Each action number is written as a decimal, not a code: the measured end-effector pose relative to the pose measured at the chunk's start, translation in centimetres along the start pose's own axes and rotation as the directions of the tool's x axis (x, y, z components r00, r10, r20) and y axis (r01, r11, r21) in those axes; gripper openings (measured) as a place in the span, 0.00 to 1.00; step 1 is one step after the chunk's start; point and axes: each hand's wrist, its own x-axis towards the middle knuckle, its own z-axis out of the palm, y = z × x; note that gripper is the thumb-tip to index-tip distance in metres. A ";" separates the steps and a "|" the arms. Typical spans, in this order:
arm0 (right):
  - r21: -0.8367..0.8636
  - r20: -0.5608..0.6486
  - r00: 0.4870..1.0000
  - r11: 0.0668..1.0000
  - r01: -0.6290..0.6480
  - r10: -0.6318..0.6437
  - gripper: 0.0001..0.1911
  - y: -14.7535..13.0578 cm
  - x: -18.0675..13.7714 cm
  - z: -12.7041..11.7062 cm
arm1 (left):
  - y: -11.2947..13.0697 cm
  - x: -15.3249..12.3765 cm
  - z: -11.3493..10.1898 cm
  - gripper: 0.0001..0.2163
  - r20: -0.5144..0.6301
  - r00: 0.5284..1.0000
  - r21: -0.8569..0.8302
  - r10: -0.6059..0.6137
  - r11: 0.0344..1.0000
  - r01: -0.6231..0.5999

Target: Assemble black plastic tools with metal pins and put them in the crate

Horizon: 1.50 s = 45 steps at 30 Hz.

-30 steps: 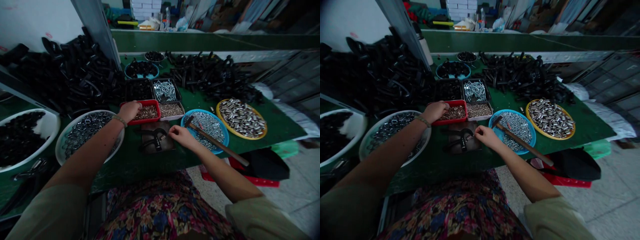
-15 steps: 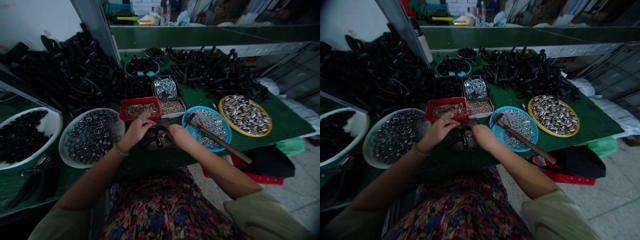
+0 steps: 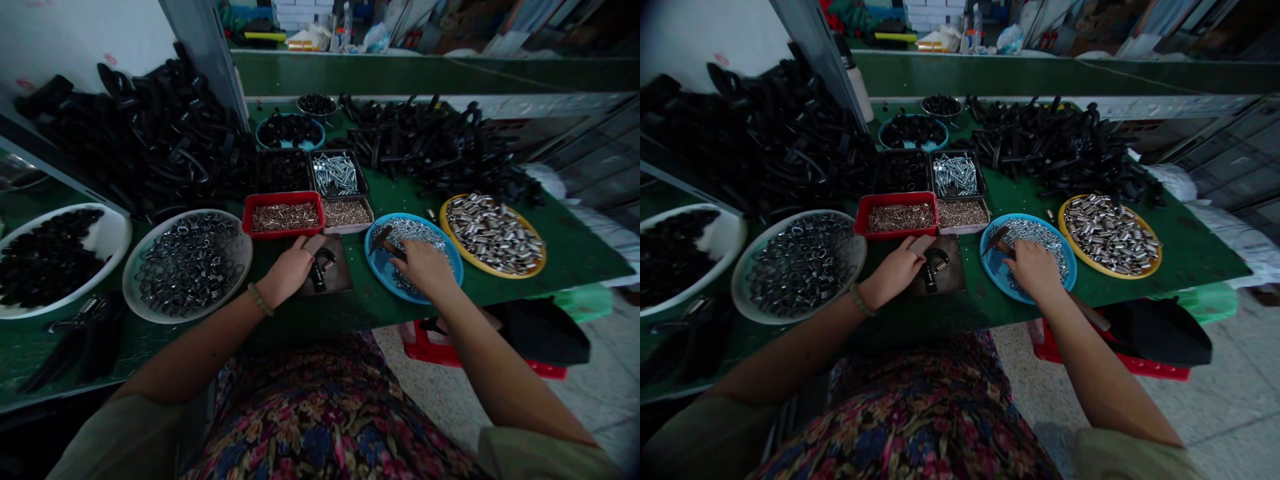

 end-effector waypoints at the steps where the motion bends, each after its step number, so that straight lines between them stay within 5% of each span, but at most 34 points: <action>1: -0.007 0.032 0.999 1.000 -0.005 0.005 0.19 0.5 -0.2 0.4 | 0.2 -0.2 -0.1 0.18 0.031 0.999 0.055 0.039 0.998 -0.041; 7: 0.322 0.019 0.999 0.946 -0.031 0.026 0.20 -2.3 -2.2 -0.6 | -0.5 -1.6 0.0 0.14 0.095 0.990 0.165 0.107 0.979 -0.122; 13: 0.620 0.003 0.986 0.774 0.130 -0.168 0.21 -6.9 -3.2 -3.8 | -1.2 -3.8 -0.1 0.21 0.052 0.988 0.332 0.145 0.931 -0.154; 25: 0.553 0.067 0.953 0.806 0.211 -0.295 0.24 -10.8 -1.9 -5.1 | -2.1 -3.5 0.4 0.31 -0.049 0.999 0.157 0.022 0.988 -0.015; 27: 0.525 0.062 0.966 0.831 0.184 -0.253 0.23 -9.7 -1.9 -4.4 | -1.9 -3.8 0.5 0.28 -0.022 0.998 0.209 0.061 0.976 -0.055; 31: 0.253 -0.043 0.997 0.966 -0.055 0.067 0.24 -5.0 -3.0 -1.4 | -1.1 -4.4 0.8 0.21 0.111 0.986 0.339 0.124 0.928 -0.155; 35: -0.047 -0.080 0.986 0.987 -0.152 0.148 0.24 -0.9 -3.2 1.5 | 0.3 -3.5 0.2 0.20 0.152 0.984 0.181 0.089 0.977 -0.116; 40: 0.006 -0.184 0.980 0.997 0.073 -0.070 0.20 -0.7 3.1 0.2 | 1.7 -0.7 -1.4 0.15 0.197 0.980 -0.239 -0.026 0.968 0.073; 45: 0.039 0.012 0.975 0.975 0.219 -0.220 0.15 -4.4 12.5 -1.2 | 0.6 -1.1 -1.9 0.10 0.212 0.965 0.214 -0.156 0.970 0.110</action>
